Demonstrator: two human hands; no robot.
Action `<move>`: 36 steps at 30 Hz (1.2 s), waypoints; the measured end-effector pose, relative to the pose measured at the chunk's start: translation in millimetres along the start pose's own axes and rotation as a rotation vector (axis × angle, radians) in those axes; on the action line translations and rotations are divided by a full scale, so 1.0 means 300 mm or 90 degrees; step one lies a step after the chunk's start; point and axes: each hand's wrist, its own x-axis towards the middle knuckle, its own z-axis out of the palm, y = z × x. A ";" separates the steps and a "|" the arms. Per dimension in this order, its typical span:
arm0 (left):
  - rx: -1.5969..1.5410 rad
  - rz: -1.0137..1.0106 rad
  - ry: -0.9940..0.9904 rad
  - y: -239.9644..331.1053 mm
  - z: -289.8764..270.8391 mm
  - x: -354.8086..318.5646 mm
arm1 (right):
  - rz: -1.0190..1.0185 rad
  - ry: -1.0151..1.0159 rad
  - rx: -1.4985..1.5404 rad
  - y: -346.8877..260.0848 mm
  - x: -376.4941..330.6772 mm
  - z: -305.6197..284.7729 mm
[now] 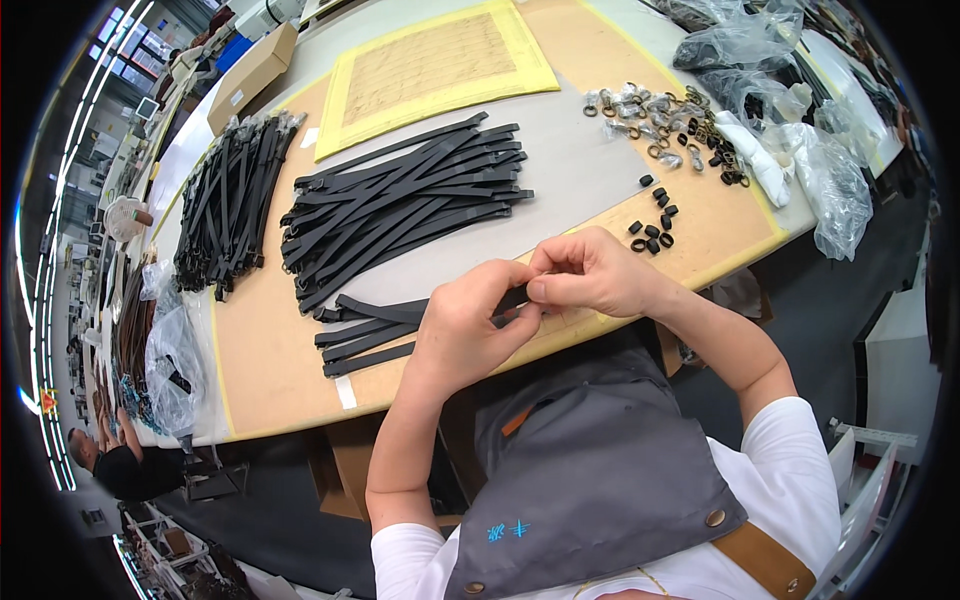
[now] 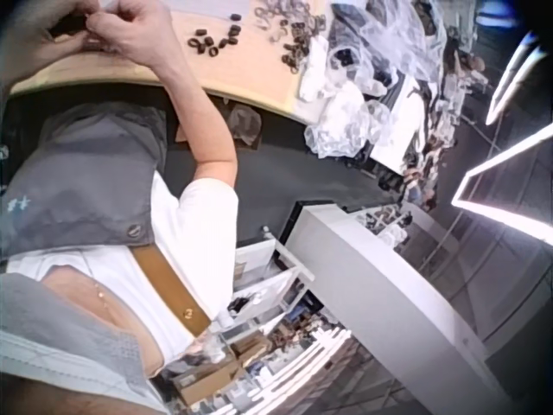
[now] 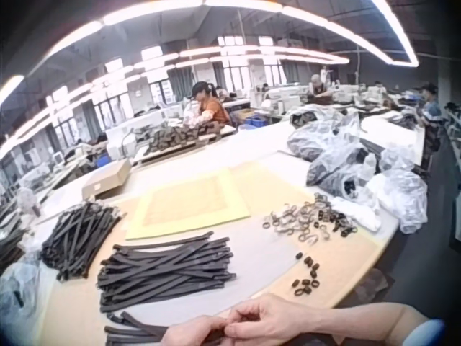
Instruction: The person assembles black fabric straps by attaching small black plastic clips and metal keyrings. They pick up a strap, slide a clip onto the end, and then attach a metal ring to the clip, repeating this process for multiple units on a workbench.
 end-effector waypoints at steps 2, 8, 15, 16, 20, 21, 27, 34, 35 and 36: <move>-0.019 -0.051 0.016 0.018 -0.007 0.004 | 0.007 -0.011 0.020 -0.006 0.004 -0.006; -0.073 -0.104 -0.095 -0.018 -0.044 0.012 | 0.028 -0.041 0.038 -0.026 -0.009 -0.021; -0.154 -0.113 -0.081 -0.042 -0.014 0.003 | 0.034 -0.017 0.036 -0.013 -0.016 -0.017; -0.150 -0.121 -0.085 -0.030 -0.016 0.009 | 0.033 -0.013 0.041 -0.010 -0.015 -0.018; -0.140 -0.126 -0.086 -0.034 -0.011 0.010 | 0.026 -0.016 0.044 -0.003 -0.012 -0.024; -0.134 -0.117 -0.081 -0.032 -0.009 0.011 | 0.024 -0.014 0.043 -0.004 -0.013 -0.021; -0.123 -0.110 -0.078 -0.033 -0.007 0.016 | 0.025 -0.014 0.036 -0.005 -0.011 -0.023; -0.120 -0.104 -0.077 -0.040 -0.012 0.025 | 0.021 -0.017 0.030 -0.004 0.001 -0.026; -0.118 -0.099 -0.073 -0.043 -0.012 0.024 | 0.013 -0.008 0.022 -0.001 0.002 -0.021; -0.118 -0.106 -0.077 -0.043 -0.012 0.022 | 0.006 0.001 0.014 0.004 0.001 -0.012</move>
